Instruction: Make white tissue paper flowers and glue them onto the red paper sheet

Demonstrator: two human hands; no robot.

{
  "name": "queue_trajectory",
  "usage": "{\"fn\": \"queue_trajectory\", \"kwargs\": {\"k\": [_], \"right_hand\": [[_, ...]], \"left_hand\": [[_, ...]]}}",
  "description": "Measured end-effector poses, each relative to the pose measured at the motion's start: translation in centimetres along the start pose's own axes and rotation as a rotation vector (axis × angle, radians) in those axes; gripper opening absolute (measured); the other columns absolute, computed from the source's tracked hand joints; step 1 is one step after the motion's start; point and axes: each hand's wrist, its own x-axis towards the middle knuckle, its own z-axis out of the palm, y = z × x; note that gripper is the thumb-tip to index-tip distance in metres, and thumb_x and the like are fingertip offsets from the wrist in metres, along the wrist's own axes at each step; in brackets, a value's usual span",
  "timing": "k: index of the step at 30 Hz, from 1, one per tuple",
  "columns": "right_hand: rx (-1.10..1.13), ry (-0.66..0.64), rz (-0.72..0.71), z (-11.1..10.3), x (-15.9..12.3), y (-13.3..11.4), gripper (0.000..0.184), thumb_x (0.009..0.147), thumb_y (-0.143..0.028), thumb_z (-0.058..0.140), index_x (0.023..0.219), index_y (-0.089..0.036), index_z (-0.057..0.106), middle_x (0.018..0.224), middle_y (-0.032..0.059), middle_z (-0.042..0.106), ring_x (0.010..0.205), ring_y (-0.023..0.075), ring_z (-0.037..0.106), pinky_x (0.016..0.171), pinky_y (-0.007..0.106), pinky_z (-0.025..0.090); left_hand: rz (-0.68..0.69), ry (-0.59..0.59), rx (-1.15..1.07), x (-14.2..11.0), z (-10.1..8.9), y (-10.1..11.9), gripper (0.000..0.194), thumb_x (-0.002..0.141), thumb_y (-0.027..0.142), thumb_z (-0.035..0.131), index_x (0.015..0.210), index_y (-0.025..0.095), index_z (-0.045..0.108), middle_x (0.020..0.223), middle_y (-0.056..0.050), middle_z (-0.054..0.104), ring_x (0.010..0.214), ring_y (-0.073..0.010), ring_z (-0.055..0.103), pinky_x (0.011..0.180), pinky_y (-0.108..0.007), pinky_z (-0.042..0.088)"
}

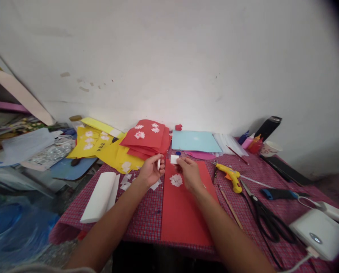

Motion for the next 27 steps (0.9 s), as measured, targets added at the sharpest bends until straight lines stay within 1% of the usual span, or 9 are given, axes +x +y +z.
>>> {"fn": "queue_trajectory", "kwargs": {"k": [3, 6, 7, 9, 12, 14, 19, 23, 27], "right_hand": [[-0.148, 0.007, -0.084, -0.2, 0.1, 0.2, 0.022, 0.076, -0.036, 0.063, 0.063, -0.02, 0.056, 0.055, -0.0034, 0.053, 0.051, 0.013, 0.047, 0.051, 0.026, 0.036], [-0.402, 0.02, -0.265, -0.2, -0.2, 0.1, 0.024, 0.081, -0.034, 0.058, 0.062, -0.02, 0.055, 0.057, -0.003, 0.052, 0.055, 0.0135, 0.046, 0.055, 0.026, 0.035], [-0.477, 0.024, -0.331, -0.1, -0.3, 0.1, 0.024, 0.082, -0.033, 0.057, 0.062, -0.02, 0.054, 0.058, -0.0029, 0.052, 0.057, 0.0138, 0.046, 0.056, 0.026, 0.035], [-0.581, 0.03, -0.447, 0.0, -0.7, 0.0, 0.024, 0.084, -0.031, 0.056, 0.063, -0.02, 0.054, 0.061, -0.0026, 0.053, 0.06, 0.0143, 0.047, 0.058, 0.026, 0.034], [-0.649, 0.016, -0.544, 0.2, -1.1, 0.0, 0.022, 0.085, -0.029, 0.056, 0.065, -0.021, 0.055, 0.066, -0.0013, 0.055, 0.064, 0.0152, 0.048, 0.061, 0.027, 0.035], [-0.66, -0.014, -0.564, 0.3, -1.2, 0.0, 0.019, 0.085, -0.028, 0.056, 0.068, -0.021, 0.058, 0.069, -0.0002, 0.058, 0.066, 0.0162, 0.051, 0.063, 0.028, 0.037], [-0.628, -0.074, -0.548, 0.2, -1.3, -0.1, 0.014, 0.085, -0.024, 0.055, 0.078, -0.023, 0.067, 0.075, 0.0012, 0.063, 0.069, 0.0183, 0.055, 0.066, 0.029, 0.039], [-0.601, -0.07, -0.496, 0.2, -1.2, 0.0, 0.018, 0.086, -0.027, 0.054, 0.072, -0.022, 0.064, 0.07, 0.0004, 0.061, 0.067, 0.0179, 0.053, 0.064, 0.028, 0.038], [-0.558, -0.067, -0.455, 0.2, -1.0, 0.1, 0.016, 0.085, -0.028, 0.057, 0.071, -0.021, 0.062, 0.069, -0.0002, 0.061, 0.065, 0.017, 0.052, 0.064, 0.028, 0.039]], "left_hand": [[-0.009, -0.081, 0.068, -0.4, 0.4, -0.1, 0.016, 0.077, 0.024, 0.069, 0.08, 0.015, 0.057, 0.061, 0.005, 0.049, 0.04, -0.002, 0.035, 0.037, -0.015, 0.023], [0.114, -0.066, 0.31, -0.7, 0.8, -0.7, 0.019, 0.075, 0.029, 0.072, 0.077, 0.016, 0.058, 0.059, 0.006, 0.047, 0.039, -0.0024, 0.031, 0.037, -0.016, 0.017], [0.17, -0.046, 0.412, -0.7, 0.8, -1.0, 0.019, 0.075, 0.03, 0.073, 0.077, 0.016, 0.06, 0.057, 0.007, 0.046, 0.04, -0.003, 0.031, 0.038, -0.017, 0.018], [0.296, -0.019, 0.6, -0.5, 0.7, -1.6, 0.018, 0.075, 0.031, 0.072, 0.077, 0.015, 0.065, 0.059, 0.005, 0.051, 0.046, -0.0048, 0.038, 0.043, -0.018, 0.026], [0.462, -0.016, 0.788, 0.0, 0.3, -2.1, 0.015, 0.075, 0.029, 0.07, 0.078, 0.014, 0.07, 0.074, -0.001, 0.063, 0.066, -0.0103, 0.053, 0.06, -0.021, 0.04], [0.503, -0.013, 0.848, 0.2, 0.0, -2.1, 0.016, 0.077, 0.029, 0.067, 0.081, 0.015, 0.072, 0.078, -0.003, 0.066, 0.072, -0.0128, 0.055, 0.067, -0.023, 0.042], [0.523, 0.023, 0.908, 0.2, -0.1, -1.8, 0.018, 0.077, 0.031, 0.065, 0.082, 0.016, 0.073, 0.077, -0.002, 0.067, 0.071, -0.0139, 0.055, 0.068, -0.024, 0.042], [0.535, 0.018, 0.936, 0.1, 0.0, -1.8, 0.017, 0.078, 0.029, 0.064, 0.083, 0.016, 0.073, 0.078, -0.002, 0.067, 0.071, -0.014, 0.055, 0.069, -0.024, 0.042], [0.521, 0.01, 0.95, 0.1, 0.0, -1.8, 0.018, 0.078, 0.029, 0.063, 0.084, 0.016, 0.073, 0.078, -0.002, 0.067, 0.072, -0.0143, 0.055, 0.067, -0.024, 0.041]]}}
